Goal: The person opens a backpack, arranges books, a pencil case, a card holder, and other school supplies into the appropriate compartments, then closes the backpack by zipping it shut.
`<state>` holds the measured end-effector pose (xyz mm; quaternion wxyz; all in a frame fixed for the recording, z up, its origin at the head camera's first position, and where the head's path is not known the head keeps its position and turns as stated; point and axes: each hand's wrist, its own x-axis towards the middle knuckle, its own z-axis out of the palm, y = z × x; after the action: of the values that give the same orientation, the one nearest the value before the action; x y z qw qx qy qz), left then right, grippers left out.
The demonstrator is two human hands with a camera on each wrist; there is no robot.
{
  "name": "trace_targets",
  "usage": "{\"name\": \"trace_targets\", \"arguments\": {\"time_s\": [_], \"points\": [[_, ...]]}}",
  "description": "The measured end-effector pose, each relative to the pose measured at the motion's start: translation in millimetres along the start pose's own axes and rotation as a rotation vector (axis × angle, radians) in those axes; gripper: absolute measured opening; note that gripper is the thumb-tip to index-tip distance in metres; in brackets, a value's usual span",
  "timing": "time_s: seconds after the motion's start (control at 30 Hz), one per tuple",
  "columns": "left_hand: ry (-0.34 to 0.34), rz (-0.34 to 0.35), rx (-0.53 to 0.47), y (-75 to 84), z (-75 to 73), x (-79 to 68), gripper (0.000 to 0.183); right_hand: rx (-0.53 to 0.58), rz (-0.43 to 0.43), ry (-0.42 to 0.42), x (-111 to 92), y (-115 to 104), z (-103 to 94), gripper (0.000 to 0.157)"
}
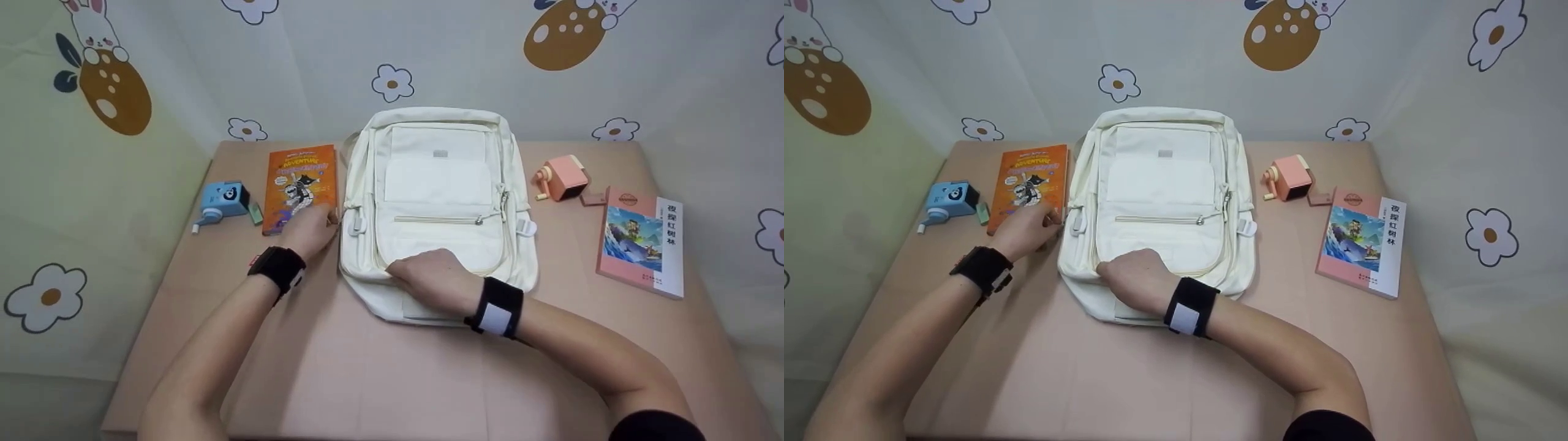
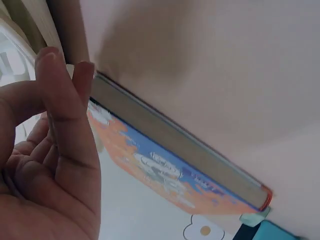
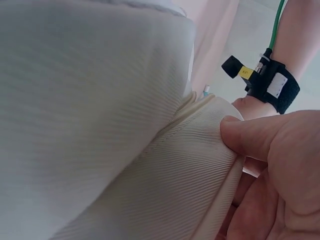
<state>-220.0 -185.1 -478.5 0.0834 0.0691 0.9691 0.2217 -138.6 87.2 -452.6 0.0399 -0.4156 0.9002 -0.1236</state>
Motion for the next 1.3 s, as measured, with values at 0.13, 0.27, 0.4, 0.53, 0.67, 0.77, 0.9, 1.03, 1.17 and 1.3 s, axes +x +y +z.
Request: {"name": "trace_targets", "arguments": {"time_s": [0.13, 0.27, 0.4, 0.53, 0.67, 0.77, 0.9, 1.03, 1.17, 1.3], "points": [[0.001, 0.0, 0.018, -0.9, 4.2, -3.7, 0.016, 0.002, 0.005, 0.002, 0.0, 0.4, 1.5, 0.032], [0.047, 0.035, 0.128, 2.5, 4.1, -12.6, 0.011, 0.001, 0.009, 0.005, -0.3, 1.2, 3.0, 0.03], [0.093, 0.175, 0.134, 9.5, -0.3, -27.0, 0.016, -0.002, 0.01, 0.015, -2.1, 3.1, 4.9, 0.027], [-0.026, 0.408, 0.074, 14.0, 2.6, -46.1, 0.046, -0.014, -0.003, 0.036, -4.7, 5.4, 6.0, 0.025], [-0.173, 0.567, 0.092, 13.7, 17.1, -60.8, 0.062, -0.029, -0.022, 0.056, -6.7, 6.5, 6.8, 0.024], [-0.153, 0.622, 0.152, 13.4, 27.8, -63.9, 0.056, -0.026, -0.031, 0.071, -7.6, 6.5, 7.9, 0.025], [-0.107, 0.61, 0.182, 15.3, 33.5, -63.2, 0.044, -0.005, -0.032, 0.083, -10.1, 7.6, 7.5, 0.023], [-0.109, 0.566, 0.131, 18.9, 32.8, -61.7, 0.04, 0.04, -0.023, 0.073, -21.3, 15.9, 1.8, 0.023], [-0.072, 0.536, 0.053, 23.4, 30.3, -57.2, 0.037, 0.082, 0.001, 0.072, -44.6, 36.3, -9.3, 0.059], [-0.014, 0.511, -0.025, 27.2, 24.3, -52.6, 0.033, 0.12, 0.051, 0.076, -75.6, 64.2, -19.6, 0.079]]}}
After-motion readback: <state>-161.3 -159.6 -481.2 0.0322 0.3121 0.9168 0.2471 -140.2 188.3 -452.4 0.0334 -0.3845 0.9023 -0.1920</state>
